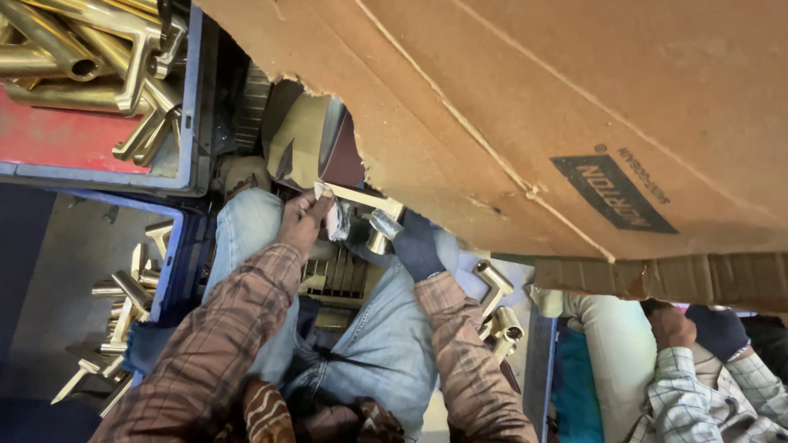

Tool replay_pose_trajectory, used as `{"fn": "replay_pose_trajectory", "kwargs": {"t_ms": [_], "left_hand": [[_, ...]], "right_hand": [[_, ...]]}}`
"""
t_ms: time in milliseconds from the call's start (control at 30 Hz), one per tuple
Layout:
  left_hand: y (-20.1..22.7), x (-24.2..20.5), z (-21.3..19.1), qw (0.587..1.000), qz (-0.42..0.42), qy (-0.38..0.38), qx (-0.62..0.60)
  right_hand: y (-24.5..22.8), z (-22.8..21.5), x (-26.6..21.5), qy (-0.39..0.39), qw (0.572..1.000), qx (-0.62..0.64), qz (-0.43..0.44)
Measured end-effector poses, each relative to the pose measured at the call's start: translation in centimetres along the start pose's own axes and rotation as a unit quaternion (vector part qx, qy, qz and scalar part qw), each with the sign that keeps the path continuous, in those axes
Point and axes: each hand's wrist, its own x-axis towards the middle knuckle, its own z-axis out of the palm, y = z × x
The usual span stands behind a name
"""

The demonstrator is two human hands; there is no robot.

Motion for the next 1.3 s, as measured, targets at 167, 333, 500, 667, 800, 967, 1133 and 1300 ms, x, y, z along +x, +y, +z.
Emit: {"fn": "replay_pose_trajectory", "kwargs": {"t_ms": [167,333,500,667,800,967,1133,1300], "left_hand": [[1.3,-2.2,0.4,0.997,0.049,-0.051,-0.023],[2.0,-2.4,0.5,0.998,0.049,-0.043,-0.017],[0.8,-0.6,0.3,1.0,0.005,-0.004,-0.017],[-0.7,2.0,-0.3,0.998,-0.039,0.022,-0.038],[-1.2,3.3,-0.4,0.997,-0.056,0.033,-0.037],[-0.2,1.3,-0.4,0.998,-0.03,0.017,-0.059],[1.2,-2.1,-0.5,0.995,0.095,-0.035,-0.014],[1.6,-2.4,-0.4,0.995,0.086,-0.028,-0.033]], "right_hand": [[-3.9,-4.1,0.3,0.071,0.997,0.039,-0.01],[-4.8,-5.2,0.5,0.021,0.981,0.17,0.087],[-1.4,-1.5,0.5,-0.109,0.979,0.088,0.148],[2.4,2.1,1.1,-0.28,0.951,-0.102,0.079],[2.9,2.3,1.2,-0.22,0.967,0.027,0.127],[0.1,0.5,1.4,-0.175,0.974,-0.143,0.016],[-4.2,-3.7,1.2,-0.032,0.981,0.14,0.129],[-7.0,-6.2,2.4,0.051,0.986,0.151,0.057]]}}
